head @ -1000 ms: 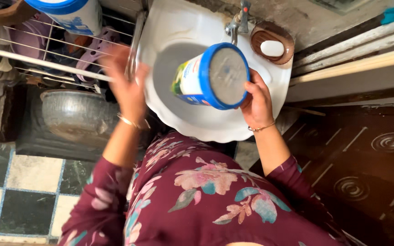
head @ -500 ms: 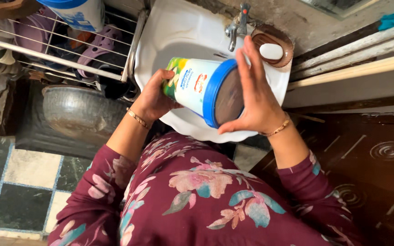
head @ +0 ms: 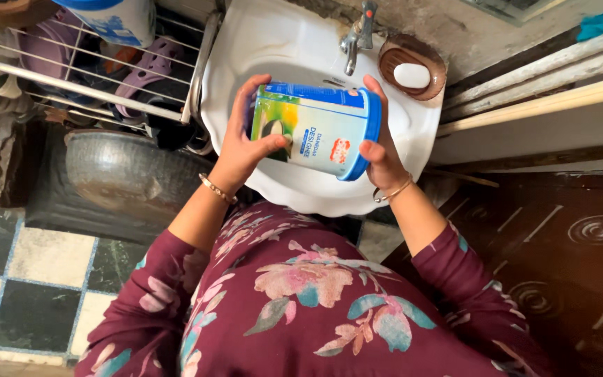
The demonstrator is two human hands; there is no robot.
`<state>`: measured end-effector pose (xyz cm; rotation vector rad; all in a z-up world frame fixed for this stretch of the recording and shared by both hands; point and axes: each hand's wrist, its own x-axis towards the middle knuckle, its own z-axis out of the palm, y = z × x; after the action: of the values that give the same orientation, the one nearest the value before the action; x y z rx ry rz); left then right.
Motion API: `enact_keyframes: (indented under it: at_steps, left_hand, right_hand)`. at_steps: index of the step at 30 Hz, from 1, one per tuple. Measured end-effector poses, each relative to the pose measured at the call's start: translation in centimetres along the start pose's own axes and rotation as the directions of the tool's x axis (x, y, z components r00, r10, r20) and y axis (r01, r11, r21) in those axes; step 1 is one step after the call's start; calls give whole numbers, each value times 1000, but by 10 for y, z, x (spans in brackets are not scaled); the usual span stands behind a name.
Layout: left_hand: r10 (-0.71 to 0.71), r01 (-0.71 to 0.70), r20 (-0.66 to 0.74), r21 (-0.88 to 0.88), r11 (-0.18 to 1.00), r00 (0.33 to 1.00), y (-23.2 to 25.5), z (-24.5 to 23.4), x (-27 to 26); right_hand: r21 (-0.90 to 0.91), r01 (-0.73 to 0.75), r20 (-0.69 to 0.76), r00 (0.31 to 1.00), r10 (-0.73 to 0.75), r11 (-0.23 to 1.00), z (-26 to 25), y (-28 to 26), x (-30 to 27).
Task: The person washes a plastic container in a sink with a sponge, then moves to a tiled area to sweep the floor with a hand broom and fill a blue bucket with water from a tap using a mug.
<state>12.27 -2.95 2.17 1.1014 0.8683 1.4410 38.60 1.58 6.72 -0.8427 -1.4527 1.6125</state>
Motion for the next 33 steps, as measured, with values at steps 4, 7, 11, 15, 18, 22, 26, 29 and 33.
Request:
enact_keyframes:
  at_steps: [4,7,11,15,18,22,26,29,33]
  left_hand:
    - [122,-122,13,214,969,992,-16,-2,-12]
    - [86,-82,-17,184,980,996,-20,1,-18]
    - [-7,17,-38,251,968,999,9,1,-16]
    - [231,-251,148,814,524,962,58,7,-21]
    - [167,-339,298,878,338,940,50,43,-11]
    - [188,-312,256,864,395,948,10,66,17]
    - [244,-242,109,742,625,964,-27,50,30]
    - [196,-164,27,664,729,980,-47,46,34]
    - [119,-76,-15,691,719,993,-61,53,32]
  right_hand:
    - [117,-116,67,992,108,986,-7,0,2]
    - [163,-210,115,974,192,964,-9,-3,6]
    - [198,-455,77,890,449,868,-5,2,15]
    - [-29,-431,6,902,432,902,-21,14,28]
    - [-285,-257,-19,965,262,924,-39,25,48]
    - [-746,-178,-56,977,205,642,-41,44,50]
    - [-634,-221,-118,975,191,741,-53,47,55]
    - [-655,-344,-291,936,195,672,-80,33,71]
    - [-839,70,-183,898,-401,540,-92,33,116]
